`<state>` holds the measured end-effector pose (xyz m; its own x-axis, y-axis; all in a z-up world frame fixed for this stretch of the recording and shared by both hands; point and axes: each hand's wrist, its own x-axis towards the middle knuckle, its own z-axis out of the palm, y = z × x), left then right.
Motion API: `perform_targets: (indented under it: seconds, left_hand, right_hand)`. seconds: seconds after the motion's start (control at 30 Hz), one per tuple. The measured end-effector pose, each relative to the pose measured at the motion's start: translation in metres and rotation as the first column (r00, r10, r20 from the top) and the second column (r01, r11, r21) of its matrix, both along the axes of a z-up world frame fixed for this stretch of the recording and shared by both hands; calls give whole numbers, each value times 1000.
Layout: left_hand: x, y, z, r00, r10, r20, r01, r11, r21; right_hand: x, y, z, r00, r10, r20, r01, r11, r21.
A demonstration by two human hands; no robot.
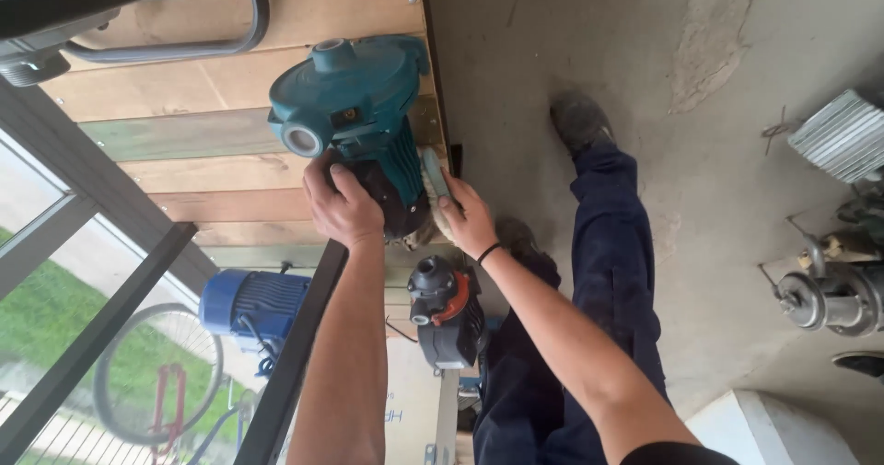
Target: Cleaning the exterior of various water pumps using a sponge while occasionally drinking from a mate cup.
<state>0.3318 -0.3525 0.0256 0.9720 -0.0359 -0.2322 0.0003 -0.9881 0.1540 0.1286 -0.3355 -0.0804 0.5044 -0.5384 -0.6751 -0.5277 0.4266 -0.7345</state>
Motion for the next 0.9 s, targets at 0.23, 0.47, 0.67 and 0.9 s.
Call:
perform_targets:
  seconds: [0.23,0.47,0.67,0.9]
  left_hand:
    - [4,25,-20,999,-28,-28,26,998,-52]
    - [-2,6,-1,999,30,-22,-30,1000,4]
    - [-2,5,8,1000,17,-23,-18,1000,-18]
    - [0,0,3,999,33,-27,-33,999,-13]
  right_hand:
    - [84,-56,-10,965,-249,86,249,968,16]
    - [58,-51,-47,993,15,-121,16,969,248]
    - [52,-59,-24,989,101,-105,-72,966,250]
    - [83,-84,-23,989,25,-148,3,983,183]
